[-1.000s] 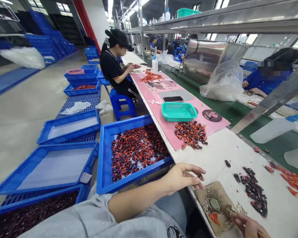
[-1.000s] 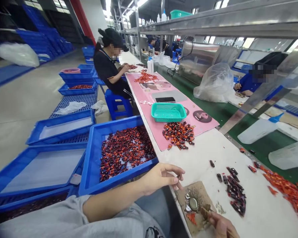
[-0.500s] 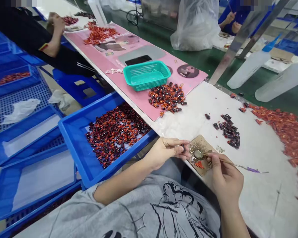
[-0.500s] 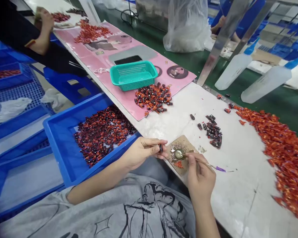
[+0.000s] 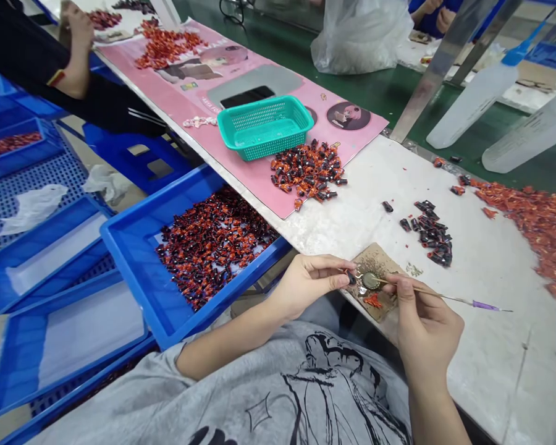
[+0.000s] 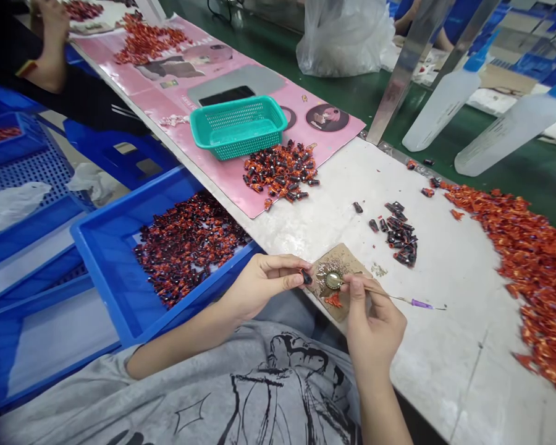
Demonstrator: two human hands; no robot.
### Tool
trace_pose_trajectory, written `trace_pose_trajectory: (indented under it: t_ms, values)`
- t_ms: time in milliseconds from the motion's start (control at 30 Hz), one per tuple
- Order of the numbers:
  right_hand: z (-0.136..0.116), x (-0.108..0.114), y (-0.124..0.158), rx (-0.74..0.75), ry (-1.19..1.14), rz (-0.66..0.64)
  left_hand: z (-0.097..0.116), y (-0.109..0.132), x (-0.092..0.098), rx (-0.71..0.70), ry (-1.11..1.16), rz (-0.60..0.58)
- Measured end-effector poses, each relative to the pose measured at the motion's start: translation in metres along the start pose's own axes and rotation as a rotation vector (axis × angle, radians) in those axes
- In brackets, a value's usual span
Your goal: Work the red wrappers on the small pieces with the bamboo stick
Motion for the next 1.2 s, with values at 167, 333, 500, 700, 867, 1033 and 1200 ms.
trace_pose_trajectory:
  t_ms: [167,333,500,700,867,1033,1200]
  values:
    - [-0.018,0.005,0.006,0.005,-0.06,0.06,-0.004,0.003,-0.004,-0.067,-0.092,0.035]
    - [-0.032,0.001,0.008,0.077,-0.118,-0.011,-0.003,0.005,-0.011,-0.113,-0.098,-0.018]
    - [-0.034,-0.002,0.008,0.105,-0.127,-0.037,0.0,0.006,-0.013,-0.118,-0.081,-0.044]
    - [-0.035,-0.003,0.009,0.137,-0.095,-0.065,0.002,0.007,-0.012,-0.067,-0.053,-0.039]
    - [-0.038,-0.003,0.01,0.176,-0.085,-0.076,0.005,0.01,-0.014,-0.053,-0.026,-0.054]
    - [-0.039,0.001,0.012,0.167,-0.117,-0.049,0.003,0.013,-0.016,0.042,0.02,-0.061]
    - [-0.038,0.003,0.014,0.159,-0.177,-0.037,0.005,0.016,-0.019,0.054,0.032,-0.072]
Point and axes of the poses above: each hand's wrist, its own y-axis away from the middle knuckle, its own x-axis out of the back of the hand, z = x × y, the point moved 3 cm from there along -y, towards the middle knuckle, and after that the axes turned 4 degrees about -z, right-handed, at the moved point
